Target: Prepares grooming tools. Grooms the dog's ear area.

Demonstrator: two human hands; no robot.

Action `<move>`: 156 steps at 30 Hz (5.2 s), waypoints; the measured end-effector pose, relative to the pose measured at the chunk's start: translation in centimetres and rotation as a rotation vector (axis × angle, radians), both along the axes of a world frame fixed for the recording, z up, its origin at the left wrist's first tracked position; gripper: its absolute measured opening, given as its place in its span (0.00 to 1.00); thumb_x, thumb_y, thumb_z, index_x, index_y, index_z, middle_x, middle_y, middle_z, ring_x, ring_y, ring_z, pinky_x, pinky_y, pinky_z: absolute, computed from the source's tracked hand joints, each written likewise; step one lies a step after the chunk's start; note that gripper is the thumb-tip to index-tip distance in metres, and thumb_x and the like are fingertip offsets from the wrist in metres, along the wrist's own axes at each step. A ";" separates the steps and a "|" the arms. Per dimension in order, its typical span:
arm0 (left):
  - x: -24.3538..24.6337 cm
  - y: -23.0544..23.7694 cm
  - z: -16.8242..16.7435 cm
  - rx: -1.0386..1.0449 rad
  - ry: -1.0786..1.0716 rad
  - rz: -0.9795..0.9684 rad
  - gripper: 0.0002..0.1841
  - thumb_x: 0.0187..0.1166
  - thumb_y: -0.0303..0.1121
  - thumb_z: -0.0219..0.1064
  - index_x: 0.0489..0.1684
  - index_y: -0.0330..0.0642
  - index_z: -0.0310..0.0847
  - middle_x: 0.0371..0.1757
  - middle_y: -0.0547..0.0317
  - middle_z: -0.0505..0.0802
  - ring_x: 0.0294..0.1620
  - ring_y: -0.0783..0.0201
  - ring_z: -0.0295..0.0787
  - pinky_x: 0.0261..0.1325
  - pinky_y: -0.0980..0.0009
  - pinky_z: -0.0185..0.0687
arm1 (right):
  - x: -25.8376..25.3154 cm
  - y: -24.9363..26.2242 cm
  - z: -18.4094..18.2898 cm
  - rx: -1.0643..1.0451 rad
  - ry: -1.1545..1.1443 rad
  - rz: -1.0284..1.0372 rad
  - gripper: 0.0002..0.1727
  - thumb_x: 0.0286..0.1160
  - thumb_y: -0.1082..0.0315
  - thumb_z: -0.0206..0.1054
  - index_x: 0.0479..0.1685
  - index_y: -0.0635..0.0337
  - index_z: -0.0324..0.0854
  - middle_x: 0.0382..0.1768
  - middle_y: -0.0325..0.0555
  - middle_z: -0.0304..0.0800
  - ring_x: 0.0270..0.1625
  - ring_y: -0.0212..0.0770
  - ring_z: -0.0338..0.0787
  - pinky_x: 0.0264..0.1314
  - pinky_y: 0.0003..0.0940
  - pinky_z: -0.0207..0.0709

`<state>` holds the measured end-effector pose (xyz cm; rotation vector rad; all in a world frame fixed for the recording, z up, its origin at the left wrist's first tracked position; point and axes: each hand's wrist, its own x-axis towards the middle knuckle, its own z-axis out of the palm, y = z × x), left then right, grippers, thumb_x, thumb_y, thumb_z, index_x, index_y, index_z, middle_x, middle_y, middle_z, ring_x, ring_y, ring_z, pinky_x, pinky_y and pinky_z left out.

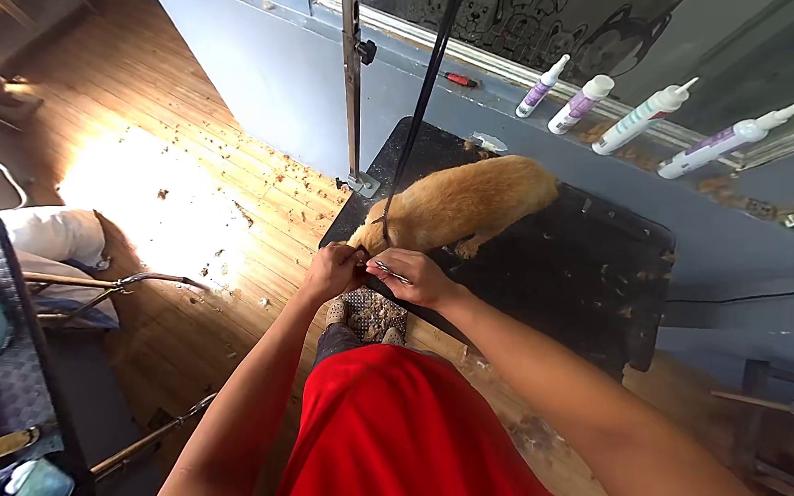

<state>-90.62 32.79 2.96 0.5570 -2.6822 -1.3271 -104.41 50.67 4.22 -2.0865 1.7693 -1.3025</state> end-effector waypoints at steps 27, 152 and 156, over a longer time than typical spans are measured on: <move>0.0 -2.4 0.5 0.125 -0.099 -0.036 0.23 0.90 0.42 0.56 0.21 0.41 0.84 0.22 0.57 0.86 0.28 0.60 0.83 0.37 0.53 0.78 | -1.5 -1.2 2.4 -0.079 -0.255 -0.171 0.08 0.80 0.72 0.70 0.47 0.68 0.91 0.43 0.49 0.96 0.46 0.36 0.96 0.53 0.36 0.93; -2.6 -3.5 2.2 -0.099 -0.148 -0.026 0.17 0.85 0.38 0.63 0.24 0.43 0.89 0.24 0.56 0.90 0.30 0.58 0.88 0.39 0.48 0.83 | 4.4 -5.1 -0.1 0.306 -1.520 -0.708 0.17 0.92 0.66 0.53 0.51 0.72 0.82 0.34 0.55 0.94 0.34 0.44 0.96 0.43 0.40 0.93; -2.4 -4.2 2.3 -0.051 -0.144 -0.011 0.17 0.85 0.38 0.63 0.25 0.42 0.89 0.24 0.56 0.90 0.28 0.60 0.87 0.38 0.50 0.81 | 3.7 -4.5 0.4 0.156 -1.316 -0.560 0.16 0.93 0.68 0.53 0.55 0.74 0.82 0.36 0.55 0.95 0.35 0.45 0.97 0.44 0.41 0.94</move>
